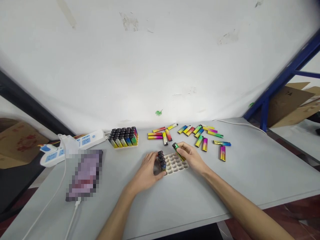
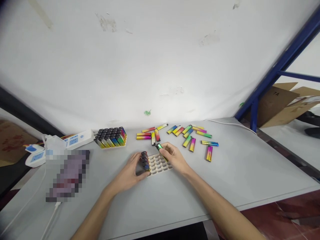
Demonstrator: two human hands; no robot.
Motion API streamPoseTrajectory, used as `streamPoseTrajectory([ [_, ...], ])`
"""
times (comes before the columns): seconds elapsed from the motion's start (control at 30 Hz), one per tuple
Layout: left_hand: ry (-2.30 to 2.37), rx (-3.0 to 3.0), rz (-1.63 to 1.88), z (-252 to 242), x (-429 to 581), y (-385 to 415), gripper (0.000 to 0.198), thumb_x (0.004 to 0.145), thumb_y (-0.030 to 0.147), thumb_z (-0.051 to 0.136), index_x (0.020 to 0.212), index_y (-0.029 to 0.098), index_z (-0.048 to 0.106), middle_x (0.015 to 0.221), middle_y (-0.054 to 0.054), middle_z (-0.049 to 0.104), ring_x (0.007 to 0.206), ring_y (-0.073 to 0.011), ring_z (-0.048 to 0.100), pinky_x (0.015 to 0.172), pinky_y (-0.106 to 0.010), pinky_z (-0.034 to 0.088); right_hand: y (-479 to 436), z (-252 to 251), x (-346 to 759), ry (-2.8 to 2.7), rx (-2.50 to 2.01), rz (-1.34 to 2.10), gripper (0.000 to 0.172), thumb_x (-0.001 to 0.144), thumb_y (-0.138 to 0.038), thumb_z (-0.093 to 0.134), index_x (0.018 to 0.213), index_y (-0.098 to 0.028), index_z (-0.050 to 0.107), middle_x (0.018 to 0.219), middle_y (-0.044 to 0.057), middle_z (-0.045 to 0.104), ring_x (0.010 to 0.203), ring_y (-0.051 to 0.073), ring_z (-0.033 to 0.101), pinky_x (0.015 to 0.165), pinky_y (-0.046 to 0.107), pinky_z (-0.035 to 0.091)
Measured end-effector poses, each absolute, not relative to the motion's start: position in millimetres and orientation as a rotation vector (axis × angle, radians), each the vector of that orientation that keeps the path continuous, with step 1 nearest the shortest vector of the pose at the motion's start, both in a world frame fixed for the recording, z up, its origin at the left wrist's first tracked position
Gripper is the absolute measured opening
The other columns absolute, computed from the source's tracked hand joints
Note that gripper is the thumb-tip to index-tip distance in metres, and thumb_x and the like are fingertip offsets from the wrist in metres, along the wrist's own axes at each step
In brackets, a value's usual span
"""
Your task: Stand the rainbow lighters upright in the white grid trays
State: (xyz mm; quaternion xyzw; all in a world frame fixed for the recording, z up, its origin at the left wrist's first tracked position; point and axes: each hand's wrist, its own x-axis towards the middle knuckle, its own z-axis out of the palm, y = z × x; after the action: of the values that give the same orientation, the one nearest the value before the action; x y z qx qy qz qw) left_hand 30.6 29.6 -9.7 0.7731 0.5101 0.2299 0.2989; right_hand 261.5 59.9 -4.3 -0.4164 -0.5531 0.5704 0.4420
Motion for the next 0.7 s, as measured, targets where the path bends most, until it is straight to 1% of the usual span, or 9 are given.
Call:
streamPoseTrajectory([
  [0.13,1.346,2.051,0.616,-11,29,29,0.056,0.082,0.034,0.069,0.132,0.020,0.047,0.129,-0.012,0.053,0.127,-0.0327,0.046,0.107,-0.048,0.042,56,0,264,-1.506,-0.981,1.411,0.029,0.086,-0.046,0.070,0.087,-0.019,0.059,0.077,-0.001,0.056,0.067,0.012,0.048,0.062,0.025,0.037],
  [0.23,1.357,2.050,0.607,-11,29,29,0.052,0.084,0.036,0.067,0.129,0.020,0.048,0.131,-0.013,0.052,0.129,-0.0340,0.045,0.107,-0.048,0.041,55,-2,267,-1.538,-0.911,1.483,0.029,0.086,-0.045,0.071,0.088,-0.019,0.058,0.075,-0.001,0.058,0.064,0.011,0.049,0.059,0.025,0.037],
  [0.33,1.357,2.041,0.599,-7,30,28,0.045,0.085,0.036,0.066,0.124,0.020,0.051,0.129,-0.012,0.053,0.127,-0.0339,0.046,0.105,-0.048,0.042,52,-4,267,-1.577,-0.898,1.530,0.028,0.084,-0.042,0.074,0.092,-0.019,0.060,0.074,-0.001,0.061,0.063,0.012,0.054,0.058,0.025,0.042],
  [0.43,1.327,2.018,0.621,-2,30,27,0.044,0.085,0.034,0.067,0.123,0.020,0.051,0.125,-0.011,0.055,0.121,-0.0318,0.049,0.102,-0.046,0.045,48,-4,261,-1.629,-0.913,1.521,0.029,0.079,-0.037,0.079,0.092,-0.019,0.062,0.075,0.000,0.066,0.068,0.015,0.061,0.063,0.027,0.049],
  [0.5,1.296,2.014,0.638,1,30,26,0.043,0.085,0.030,0.065,0.124,0.021,0.051,0.124,-0.010,0.055,0.119,-0.0304,0.050,0.100,-0.045,0.046,44,-4,256,-1.697,-0.912,1.423,0.028,0.077,-0.035,0.081,0.091,-0.018,0.064,0.080,0.002,0.068,0.074,0.016,0.064,0.068,0.028,0.052],
  [0.57,1.275,2.022,0.639,2,29,25,0.042,0.086,0.025,0.062,0.126,0.022,0.050,0.124,-0.010,0.054,0.119,-0.0295,0.050,0.101,-0.045,0.046,42,-5,252,-1.786,-0.900,1.289,0.025,0.077,-0.034,0.081,0.090,-0.019,0.066,0.084,0.003,0.070,0.076,0.016,0.066,0.069,0.027,0.053],
  [0.7,1.267,2.052,0.598,-1,26,25,0.047,0.083,0.017,0.057,0.128,0.021,0.047,0.130,-0.011,0.051,0.125,-0.0300,0.046,0.106,-0.047,0.042,42,-9,248,-1.923,-0.817,1.021,0.021,0.082,-0.036,0.078,0.091,-0.019,0.068,0.084,0.003,0.072,0.072,0.015,0.068,0.069,0.027,0.055],
])
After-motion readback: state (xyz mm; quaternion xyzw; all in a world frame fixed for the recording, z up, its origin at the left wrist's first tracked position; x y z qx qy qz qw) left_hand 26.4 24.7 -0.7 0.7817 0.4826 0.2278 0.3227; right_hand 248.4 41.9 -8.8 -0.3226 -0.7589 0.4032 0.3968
